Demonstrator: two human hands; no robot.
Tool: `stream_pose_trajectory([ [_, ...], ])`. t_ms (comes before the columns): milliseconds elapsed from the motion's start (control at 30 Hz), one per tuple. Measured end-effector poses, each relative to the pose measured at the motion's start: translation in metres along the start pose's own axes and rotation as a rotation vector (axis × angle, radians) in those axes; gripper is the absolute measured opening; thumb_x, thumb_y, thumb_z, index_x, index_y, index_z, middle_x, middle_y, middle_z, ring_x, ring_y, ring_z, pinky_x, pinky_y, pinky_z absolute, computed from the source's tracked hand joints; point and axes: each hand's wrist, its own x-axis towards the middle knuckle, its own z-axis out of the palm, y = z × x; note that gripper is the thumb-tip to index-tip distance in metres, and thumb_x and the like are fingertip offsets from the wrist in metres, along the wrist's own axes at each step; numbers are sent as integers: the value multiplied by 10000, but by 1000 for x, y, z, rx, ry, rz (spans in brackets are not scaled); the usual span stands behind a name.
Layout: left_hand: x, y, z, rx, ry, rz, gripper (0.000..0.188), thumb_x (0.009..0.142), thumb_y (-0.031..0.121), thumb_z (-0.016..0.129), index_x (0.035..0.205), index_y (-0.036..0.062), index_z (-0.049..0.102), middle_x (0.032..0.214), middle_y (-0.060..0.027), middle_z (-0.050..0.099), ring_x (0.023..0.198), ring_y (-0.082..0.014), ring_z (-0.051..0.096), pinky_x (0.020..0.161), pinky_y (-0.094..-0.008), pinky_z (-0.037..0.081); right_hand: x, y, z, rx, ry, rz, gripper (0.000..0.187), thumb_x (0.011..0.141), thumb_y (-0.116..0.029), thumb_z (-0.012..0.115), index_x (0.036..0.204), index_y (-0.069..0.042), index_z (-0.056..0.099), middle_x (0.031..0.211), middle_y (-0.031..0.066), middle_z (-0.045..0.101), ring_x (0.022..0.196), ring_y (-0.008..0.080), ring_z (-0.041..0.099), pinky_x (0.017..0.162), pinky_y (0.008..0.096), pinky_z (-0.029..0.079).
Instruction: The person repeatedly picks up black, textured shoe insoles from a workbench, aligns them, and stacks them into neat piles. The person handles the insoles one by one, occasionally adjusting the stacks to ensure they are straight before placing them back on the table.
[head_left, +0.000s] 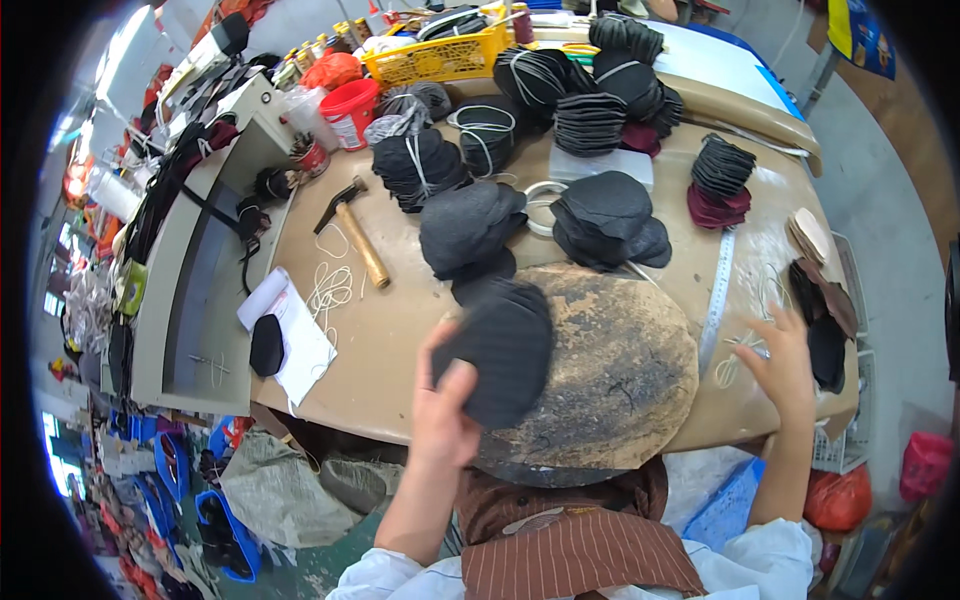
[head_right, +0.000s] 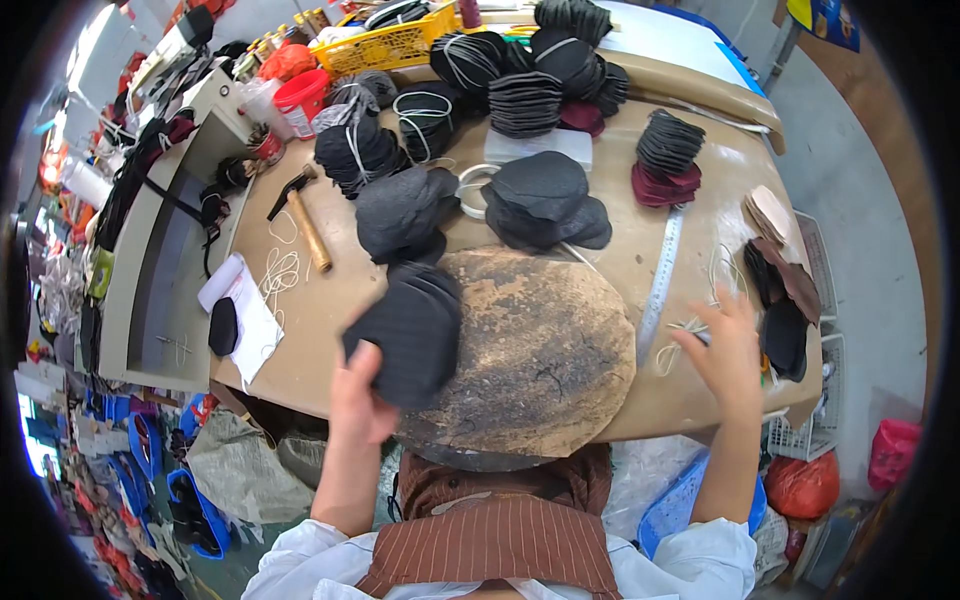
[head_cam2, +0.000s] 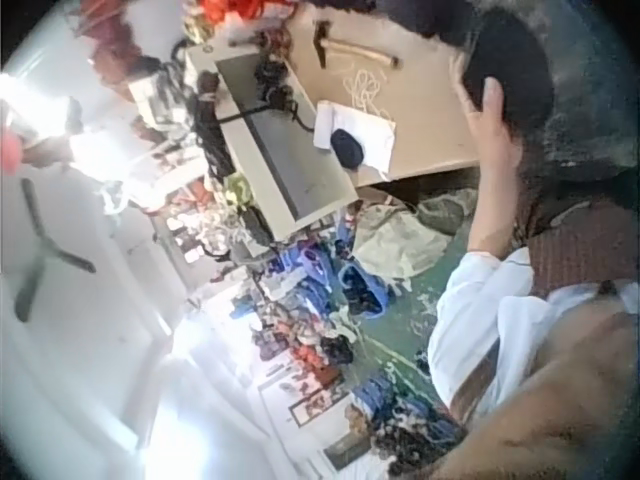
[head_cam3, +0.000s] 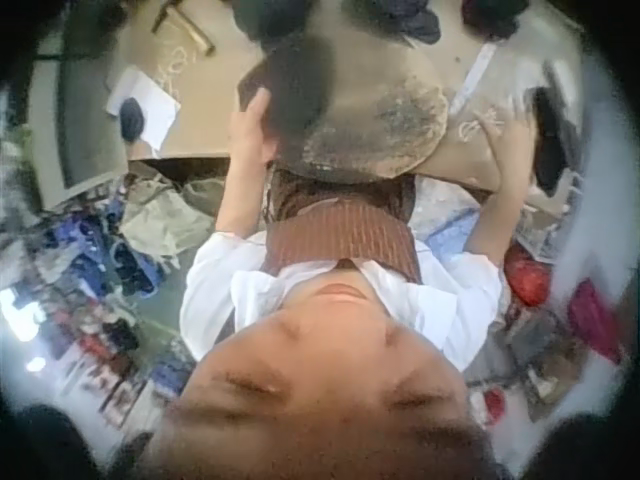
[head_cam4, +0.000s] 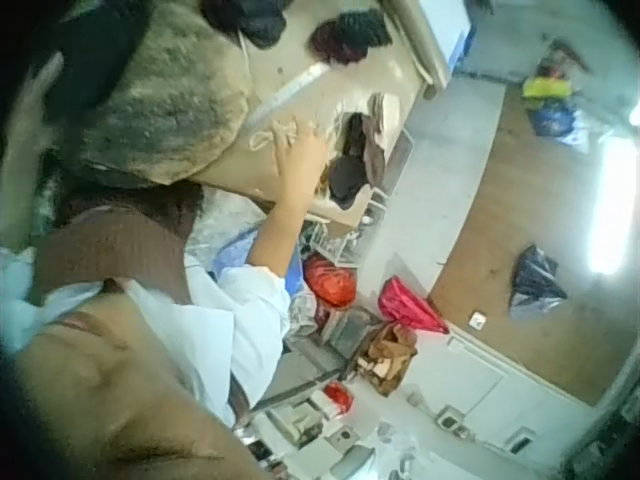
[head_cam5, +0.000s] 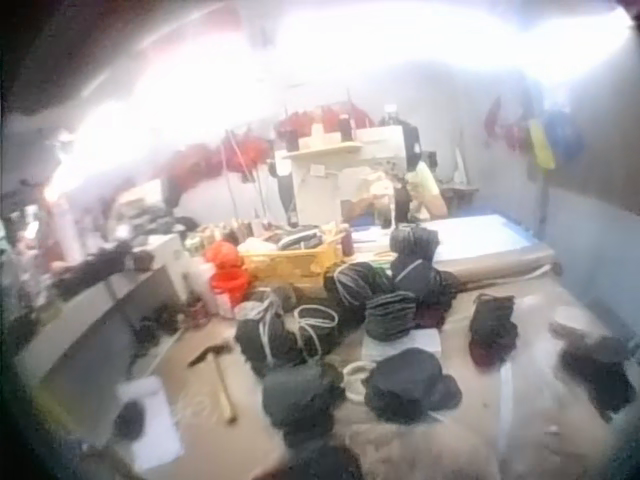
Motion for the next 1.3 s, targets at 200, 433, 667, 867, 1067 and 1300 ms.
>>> stream_pose_trajectory([
  [200,0,-44,49,539,-456,-29,782,803,79,727,1436,38,270,1299,-120,474,1207,-197,466,1042,-331,347,-12,-74,20,1705,-390,-75,959,615,-205,852,1415,-51,346,1377,148,448,1252,271,455,1034,348,355],
  [433,94,-19,46,1375,-393,800,979,650,258,849,1409,-12,292,1384,-264,378,1318,-396,354,1092,-413,316,29,-41,27,1842,-141,251,742,751,-152,753,1360,19,366,1278,133,525,1175,252,538,1039,371,400],
  [667,181,5,-28,1658,-31,830,648,700,138,791,1255,1,485,1272,-213,536,1233,-360,481,986,-398,432,72,-21,65,1062,-342,467,499,869,-253,654,1276,-11,499,1116,106,599,948,213,614,893,350,483],
  [867,187,27,-28,1585,-158,685,380,763,150,745,1119,50,659,1229,-223,569,1196,-323,530,984,-365,443,72,-24,55,440,38,-58,488,830,-228,688,1220,27,544,1078,189,592,1087,328,527,953,375,402],
  [1067,196,57,-16,1660,-263,356,315,858,152,651,1169,107,647,1247,-136,596,1181,-255,564,971,-316,431,72,-25,55,426,-9,-126,394,854,-164,647,1185,34,561,1117,194,588,1047,353,548,937,391,413],
  [1300,199,63,-24,1113,65,538,255,937,155,574,1137,19,653,826,-46,657,774,-31,516,686,-242,446,80,-38,45,466,29,-165,393,791,-69,691,1149,36,569,1051,173,577,986,330,562,862,371,447],
])
